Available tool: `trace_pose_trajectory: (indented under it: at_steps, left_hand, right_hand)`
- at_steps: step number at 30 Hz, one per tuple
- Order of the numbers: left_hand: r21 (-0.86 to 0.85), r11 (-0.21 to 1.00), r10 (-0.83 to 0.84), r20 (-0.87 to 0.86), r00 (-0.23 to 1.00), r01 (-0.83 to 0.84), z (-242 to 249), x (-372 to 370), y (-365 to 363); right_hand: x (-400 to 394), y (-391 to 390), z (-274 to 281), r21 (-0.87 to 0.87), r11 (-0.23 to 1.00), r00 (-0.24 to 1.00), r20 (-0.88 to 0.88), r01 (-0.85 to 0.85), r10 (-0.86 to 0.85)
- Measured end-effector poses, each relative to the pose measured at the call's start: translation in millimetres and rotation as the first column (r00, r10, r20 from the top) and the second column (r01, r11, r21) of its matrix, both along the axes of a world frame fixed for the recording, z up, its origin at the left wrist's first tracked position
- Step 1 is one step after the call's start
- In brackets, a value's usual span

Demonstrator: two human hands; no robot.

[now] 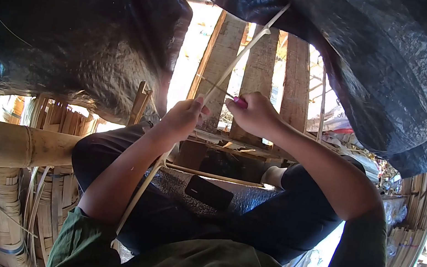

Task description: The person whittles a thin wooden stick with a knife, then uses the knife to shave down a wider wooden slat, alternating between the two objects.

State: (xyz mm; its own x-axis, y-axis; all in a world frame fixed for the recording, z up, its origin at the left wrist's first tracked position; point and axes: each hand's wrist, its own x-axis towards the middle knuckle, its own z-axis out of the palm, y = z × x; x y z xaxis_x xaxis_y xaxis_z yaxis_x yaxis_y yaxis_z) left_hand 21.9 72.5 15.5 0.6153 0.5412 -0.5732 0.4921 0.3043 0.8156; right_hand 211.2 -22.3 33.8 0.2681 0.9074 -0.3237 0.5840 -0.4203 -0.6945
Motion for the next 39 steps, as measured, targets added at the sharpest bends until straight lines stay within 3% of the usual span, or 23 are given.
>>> trace_pose_trajectory:
  at_steps: [1, 4, 5, 6, 9, 12, 16, 18, 21, 22, 23, 25, 26, 28, 29, 30, 31, 32, 35, 37, 39]
  left_hand:
    - [-0.090, 0.996, 0.013, 0.011, 1.000, -0.012, 5, 0, 0]
    - [-0.102, 0.995, 0.010, -0.028, 1.000, -0.012, 14, 1, -10]
    - [0.013, 0.999, -0.037, -0.021, 0.999, 0.037, 15, 0, -17]
    - [0.016, 0.999, -0.039, -0.028, 0.999, 0.039, 11, -4, -19]
    - [-0.299, 0.953, -0.067, -0.033, 0.997, 0.054, 3, -9, -24]
    - [-0.359, 0.930, -0.079, 0.005, 0.997, 0.076, -22, -9, -30]
    - [-0.347, 0.936, -0.072, -0.012, 0.997, 0.063, -12, -3, -41]
    - [-0.435, 0.887, -0.124, 0.097, 0.988, 0.154, -22, -2, -38]
    - [-0.270, 0.953, -0.147, -0.005, 0.989, 0.140, -20, 3, -48]
    - [-0.164, 0.974, -0.164, -0.041, 0.986, 0.155, -22, 3, -50]
    - [-0.167, 0.974, -0.161, -0.037, 0.986, 0.152, -27, 2, -50]
    - [0.321, 0.902, -0.276, -0.083, 0.958, 0.288, -42, -2, -54]
    - [0.316, 0.905, -0.275, -0.080, 0.958, 0.286, -36, -3, -56]
    - [0.086, 0.978, -0.191, 0.016, 0.982, 0.189, -20, -5, -65]
    - [-0.096, 0.993, -0.066, 0.079, 0.995, 0.073, -14, -5, -69]
    - [-0.109, 0.991, -0.068, 0.079, 0.995, 0.077, -9, -5, -69]
    - [-0.398, 0.917, 0.004, 0.096, 0.995, 0.035, -5, -6, -68]
    - [-0.650, 0.760, 0.079, 0.089, 0.993, -0.002, -3, -7, -68]
    - [-0.686, 0.727, 0.037, 0.085, 0.996, 0.032, -8, -4, -74]
    - [-0.705, 0.709, 0.010, 0.059, 0.998, 0.035, -9, -3, -75]
    - [-0.707, 0.707, -0.029, -0.034, 0.999, -0.004, 0, -1, -71]
  right_hand:
    - [-1, -2, 1, 0.008, 1.000, 1.000, -0.001, -0.002, 0.002]
    - [-3, -4, 3, 0.077, 0.997, 1.000, -0.010, 0.005, -0.004]
    - [-2, -5, 2, 0.130, 0.991, 1.000, -0.003, 0.000, 0.000]
    - [-2, -7, 1, 0.175, 0.984, 1.000, 0.002, -0.005, 0.005]
    - [-1, -7, 5, 0.201, 0.979, 0.999, 0.010, 0.038, -0.041]
    - [5, -8, 9, 0.192, 0.981, 0.995, 0.091, 0.031, -0.049]
    - [16, -14, 17, 0.163, 0.985, 0.992, 0.104, 0.060, -0.077]
    - [24, -14, 13, 0.189, 0.981, 0.994, 0.092, 0.046, -0.064]
    - [28, -15, 11, 0.131, 0.991, 0.976, 0.215, -0.002, -0.026]
    - [23, -16, 15, 0.054, 0.998, 0.975, 0.219, 0.018, -0.030]
    - [17, -17, 17, -0.022, 0.999, 0.974, 0.224, 0.039, -0.033]
    - [3, -24, 17, -0.061, 0.997, 0.991, 0.128, 0.045, -0.036]
    - [-3, -26, 19, -0.091, 0.994, 0.998, 0.036, 0.056, -0.053]
    - [-12, -34, 15, -0.099, 0.995, 0.998, 0.068, 0.005, 0.002]
    - [-15, -39, 4, 0.067, 0.997, 0.999, 0.029, 0.023, -0.025]
    - [-16, -43, -4, 0.230, 0.972, 0.999, -0.014, 0.046, -0.044]
    - [-15, -45, -1, 0.155, 0.988, 0.998, 0.052, 0.025, -0.033]
    - [-14, -46, 3, 0.143, 0.989, 0.998, 0.049, 0.027, -0.034]
    - [-9, -48, 7, -0.024, 0.999, 0.999, 0.019, 0.036, -0.036]
    - [-7, -49, -4, 0.104, 0.994, 0.981, 0.195, -0.016, -0.005]
    - [-9, -52, -2, 0.077, 0.997, 0.969, 0.247, -0.012, -0.007]
